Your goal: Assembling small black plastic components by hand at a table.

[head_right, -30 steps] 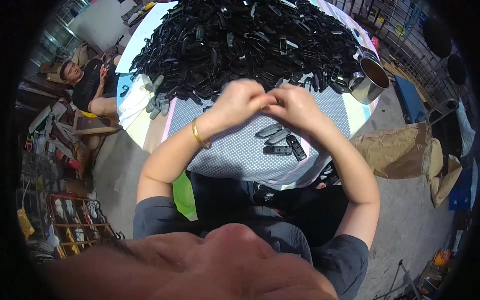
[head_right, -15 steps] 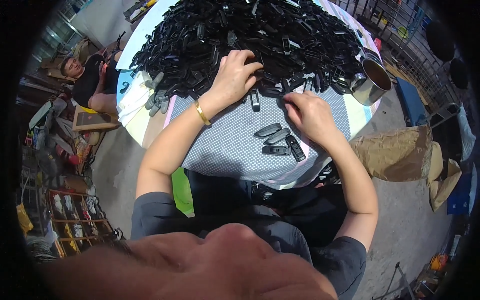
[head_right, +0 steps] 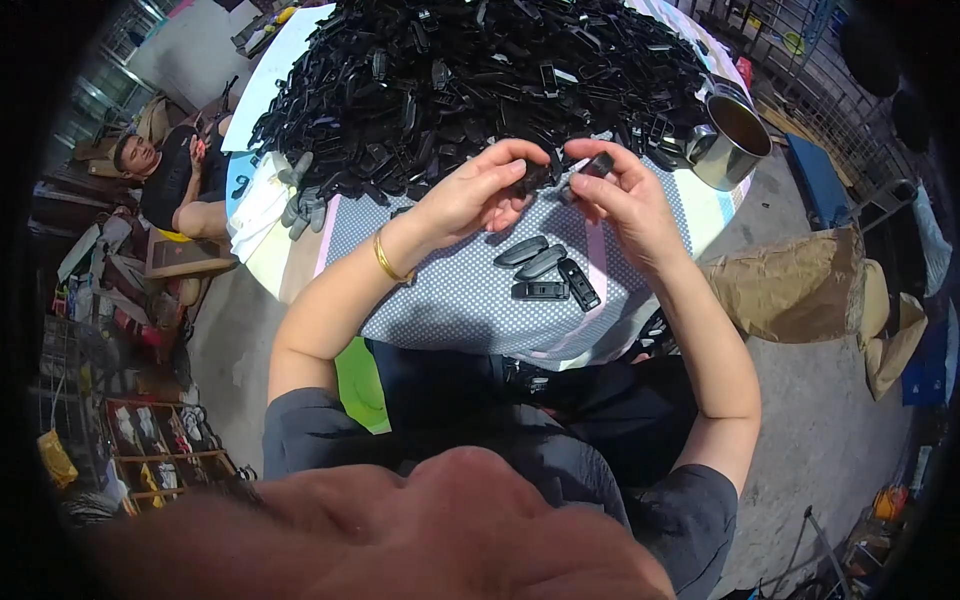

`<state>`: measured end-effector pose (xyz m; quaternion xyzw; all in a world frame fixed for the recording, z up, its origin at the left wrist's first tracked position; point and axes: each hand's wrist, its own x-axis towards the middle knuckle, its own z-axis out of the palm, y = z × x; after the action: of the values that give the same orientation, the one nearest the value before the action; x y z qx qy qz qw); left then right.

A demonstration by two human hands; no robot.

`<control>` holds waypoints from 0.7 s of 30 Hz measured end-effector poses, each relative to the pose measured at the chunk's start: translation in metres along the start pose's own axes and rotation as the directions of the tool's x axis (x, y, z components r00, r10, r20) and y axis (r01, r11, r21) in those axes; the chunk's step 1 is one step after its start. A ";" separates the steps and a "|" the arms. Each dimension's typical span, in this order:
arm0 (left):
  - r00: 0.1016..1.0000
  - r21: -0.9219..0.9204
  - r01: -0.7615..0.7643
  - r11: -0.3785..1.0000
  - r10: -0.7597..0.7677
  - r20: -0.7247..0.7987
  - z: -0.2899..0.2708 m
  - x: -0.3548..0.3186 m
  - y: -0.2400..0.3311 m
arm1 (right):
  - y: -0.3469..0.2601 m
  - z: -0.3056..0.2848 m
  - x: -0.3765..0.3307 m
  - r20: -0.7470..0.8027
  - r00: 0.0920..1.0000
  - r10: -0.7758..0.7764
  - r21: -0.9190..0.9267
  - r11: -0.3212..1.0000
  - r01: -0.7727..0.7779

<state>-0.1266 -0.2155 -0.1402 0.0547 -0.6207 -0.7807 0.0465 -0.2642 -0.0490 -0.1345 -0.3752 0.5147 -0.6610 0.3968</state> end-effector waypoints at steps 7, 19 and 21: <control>0.989 -0.428 0.077 0.901 -0.016 0.145 0.012 -0.004 -0.002 | 0.021 0.010 0.000 -0.101 0.992 -0.079 0.106 0.990 0.090; 0.920 0.629 -0.304 0.715 0.391 0.000 0.015 -0.006 -0.009 | 0.022 0.009 -0.003 -0.086 0.996 0.013 0.026 1.000 -0.011; 0.908 0.705 -0.309 0.638 0.418 0.019 0.015 -0.005 -0.009 | 0.022 0.011 -0.004 -0.097 0.995 0.024 0.006 1.000 -0.024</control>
<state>-0.1235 -0.1984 -0.1453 -0.0012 -0.8601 -0.4583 0.2240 -0.2502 -0.0532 -0.1542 -0.3352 0.5363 -0.6749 0.3801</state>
